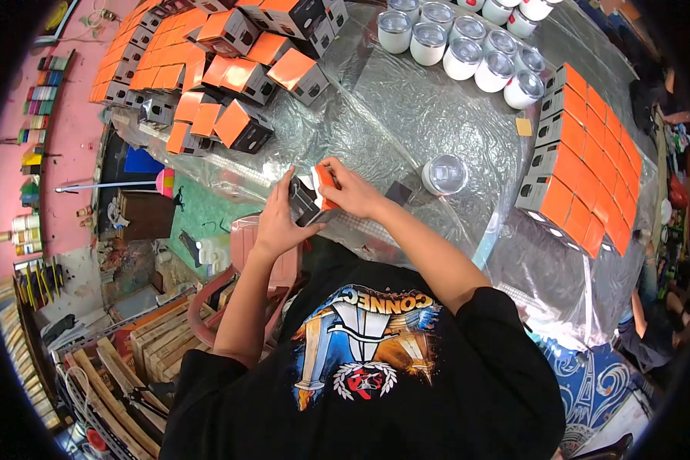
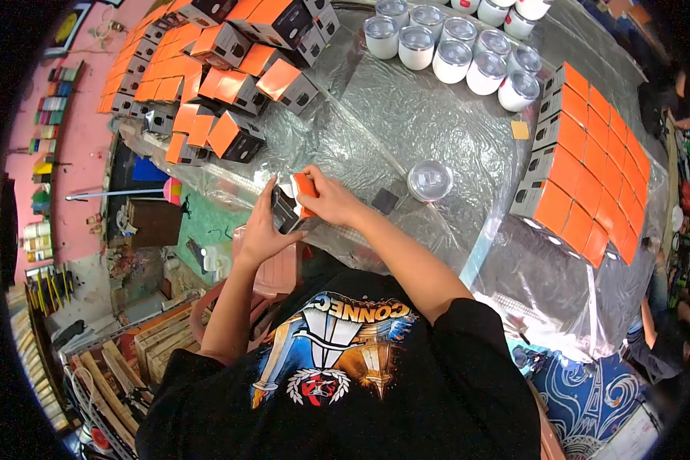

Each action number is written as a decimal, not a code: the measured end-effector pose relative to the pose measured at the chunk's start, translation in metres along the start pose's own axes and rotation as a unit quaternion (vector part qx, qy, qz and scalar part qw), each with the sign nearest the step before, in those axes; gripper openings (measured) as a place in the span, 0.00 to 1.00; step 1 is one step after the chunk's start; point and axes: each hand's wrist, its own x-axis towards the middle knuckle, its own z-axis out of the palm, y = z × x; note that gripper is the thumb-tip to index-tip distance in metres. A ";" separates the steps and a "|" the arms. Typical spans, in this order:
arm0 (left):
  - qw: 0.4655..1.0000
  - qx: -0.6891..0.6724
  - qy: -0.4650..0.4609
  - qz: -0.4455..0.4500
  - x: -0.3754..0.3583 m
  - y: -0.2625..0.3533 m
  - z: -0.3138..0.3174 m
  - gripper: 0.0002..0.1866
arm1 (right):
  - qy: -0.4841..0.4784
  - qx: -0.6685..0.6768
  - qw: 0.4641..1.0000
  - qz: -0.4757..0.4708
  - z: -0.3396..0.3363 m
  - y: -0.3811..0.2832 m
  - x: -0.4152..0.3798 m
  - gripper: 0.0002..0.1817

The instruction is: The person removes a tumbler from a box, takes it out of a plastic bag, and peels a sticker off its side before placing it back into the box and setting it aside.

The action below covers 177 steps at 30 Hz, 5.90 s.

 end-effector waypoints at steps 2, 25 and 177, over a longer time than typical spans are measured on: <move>1.000 -0.001 -0.006 -0.001 -0.001 -0.008 -0.002 0.69 | 0.006 -0.017 1.000 -0.010 0.005 0.001 0.004 0.29; 0.999 -0.009 -0.028 0.020 -0.015 -0.028 -0.001 0.62 | 0.104 0.004 0.994 0.011 -0.014 -0.008 0.000 0.21; 0.954 -0.238 0.180 -0.042 -0.005 0.094 0.053 0.10 | 0.154 0.332 0.918 -0.151 0.001 -0.035 -0.112 0.38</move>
